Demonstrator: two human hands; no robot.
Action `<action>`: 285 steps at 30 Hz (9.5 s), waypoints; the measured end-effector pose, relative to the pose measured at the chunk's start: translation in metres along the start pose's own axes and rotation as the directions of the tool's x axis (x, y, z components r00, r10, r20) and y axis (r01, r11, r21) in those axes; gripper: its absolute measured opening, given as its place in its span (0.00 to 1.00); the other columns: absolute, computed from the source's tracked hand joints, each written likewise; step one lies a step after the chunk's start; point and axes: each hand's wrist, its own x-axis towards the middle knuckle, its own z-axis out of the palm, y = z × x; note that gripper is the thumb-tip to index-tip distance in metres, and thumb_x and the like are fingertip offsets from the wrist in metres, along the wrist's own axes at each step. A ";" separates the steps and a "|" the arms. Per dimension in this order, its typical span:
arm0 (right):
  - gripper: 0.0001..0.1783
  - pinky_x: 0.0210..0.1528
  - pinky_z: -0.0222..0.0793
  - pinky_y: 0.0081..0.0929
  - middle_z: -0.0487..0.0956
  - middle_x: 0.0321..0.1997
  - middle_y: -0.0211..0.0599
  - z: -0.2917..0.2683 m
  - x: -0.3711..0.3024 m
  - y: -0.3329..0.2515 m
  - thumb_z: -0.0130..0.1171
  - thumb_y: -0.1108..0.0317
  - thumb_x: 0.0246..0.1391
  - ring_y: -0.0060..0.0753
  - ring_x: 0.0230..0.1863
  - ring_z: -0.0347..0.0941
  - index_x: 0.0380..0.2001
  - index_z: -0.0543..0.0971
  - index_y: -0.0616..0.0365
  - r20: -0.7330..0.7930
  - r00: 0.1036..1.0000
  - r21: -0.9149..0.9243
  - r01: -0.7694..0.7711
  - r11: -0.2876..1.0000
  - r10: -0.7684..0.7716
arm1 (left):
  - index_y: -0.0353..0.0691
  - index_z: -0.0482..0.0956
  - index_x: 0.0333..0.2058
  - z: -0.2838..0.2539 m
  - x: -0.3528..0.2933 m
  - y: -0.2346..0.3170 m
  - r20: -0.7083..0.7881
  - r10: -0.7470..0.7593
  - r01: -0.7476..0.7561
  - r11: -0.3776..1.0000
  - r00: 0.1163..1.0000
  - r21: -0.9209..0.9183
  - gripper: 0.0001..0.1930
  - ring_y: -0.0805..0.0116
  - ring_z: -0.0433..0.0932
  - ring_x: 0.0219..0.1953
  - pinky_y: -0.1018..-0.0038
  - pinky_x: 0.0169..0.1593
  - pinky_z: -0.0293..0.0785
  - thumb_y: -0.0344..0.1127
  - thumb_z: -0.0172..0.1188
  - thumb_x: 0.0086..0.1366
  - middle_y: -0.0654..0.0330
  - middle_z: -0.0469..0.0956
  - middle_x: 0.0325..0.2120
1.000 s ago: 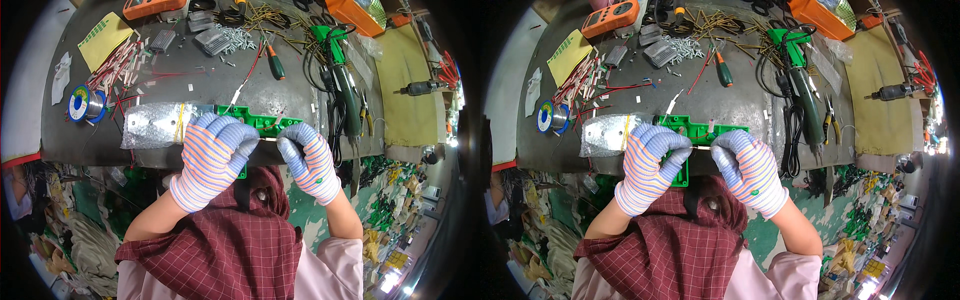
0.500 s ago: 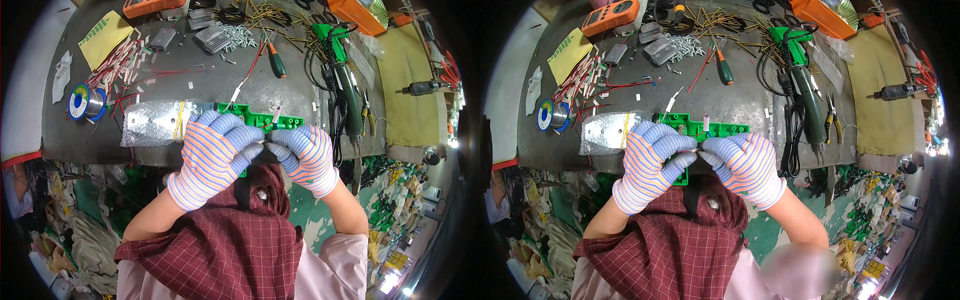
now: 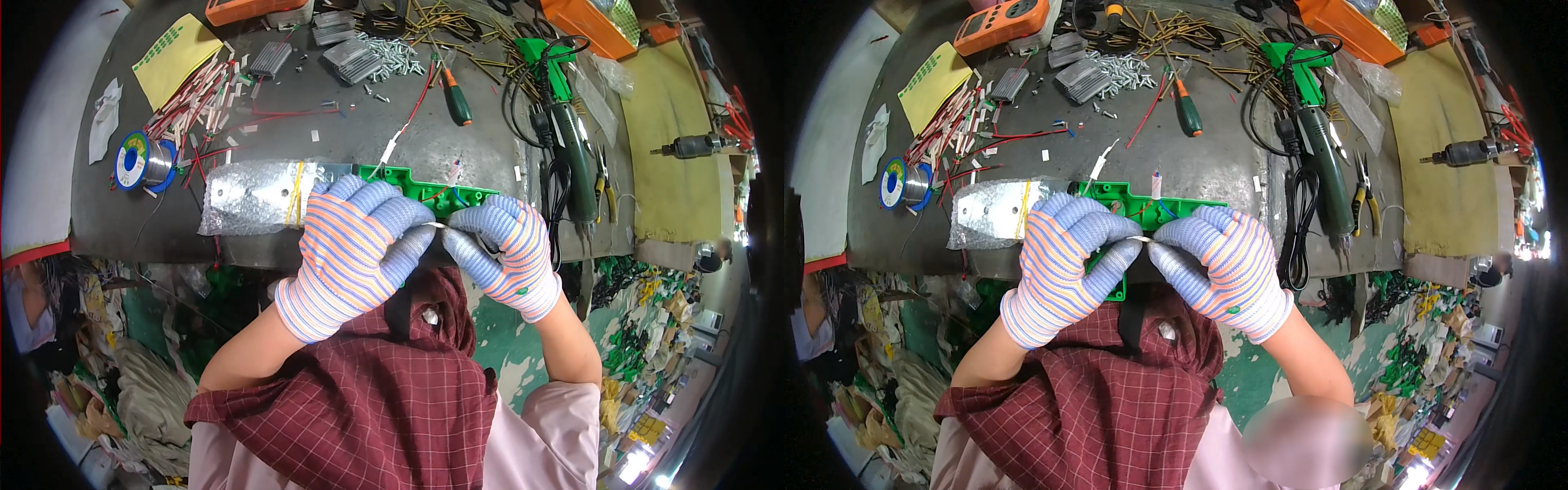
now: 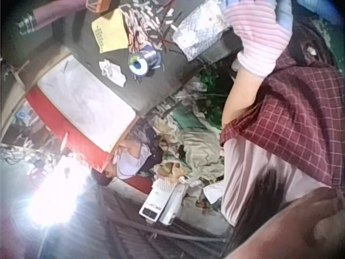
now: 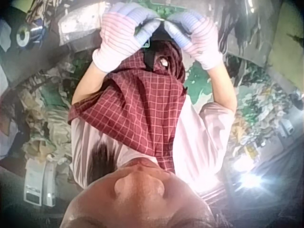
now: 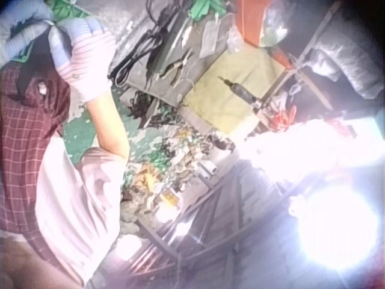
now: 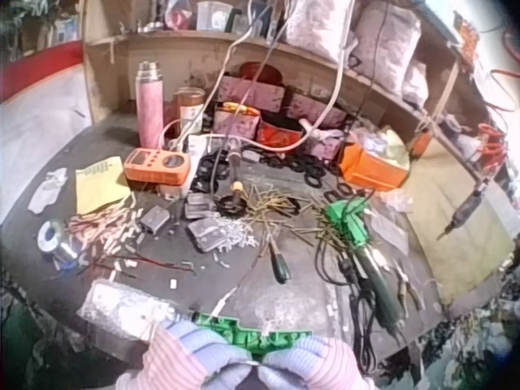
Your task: Assemble and solder components into a green plastic electronic housing.
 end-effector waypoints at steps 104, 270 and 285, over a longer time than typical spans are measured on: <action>0.18 0.40 0.70 0.27 0.77 0.40 0.43 0.031 -0.031 0.002 0.50 0.82 0.54 0.32 0.37 0.72 0.48 0.76 0.60 -0.589 0.791 0.057 -0.167 0.984 0.168 | 0.47 0.69 0.59 -0.192 0.138 -0.242 0.078 -0.704 0.500 0.573 0.706 0.649 0.32 0.41 0.63 0.64 0.55 0.65 0.64 0.45 0.68 0.55 0.48 0.59 0.66; 0.10 0.51 0.73 0.40 0.84 0.29 0.39 0.000 -0.050 -0.004 0.66 0.70 0.43 0.44 0.37 0.81 0.33 0.87 0.51 -0.106 0.918 0.392 -0.315 0.865 0.382 | 0.57 0.71 0.37 -0.054 -0.044 -0.076 0.025 0.267 -0.255 0.883 0.963 0.395 0.17 0.45 0.72 0.48 0.52 0.47 0.71 0.47 0.71 0.54 0.50 0.71 0.51; 0.21 0.41 0.72 0.34 0.81 0.27 0.36 0.027 -0.012 0.000 0.60 0.77 0.48 0.42 0.29 0.78 0.49 0.81 0.54 -0.001 0.982 0.470 -0.165 0.867 0.188 | 0.49 0.70 0.31 -0.050 -0.036 -0.075 0.005 0.275 -0.252 0.872 0.961 0.421 0.20 0.43 0.72 0.48 0.51 0.48 0.71 0.49 0.73 0.52 0.46 0.71 0.50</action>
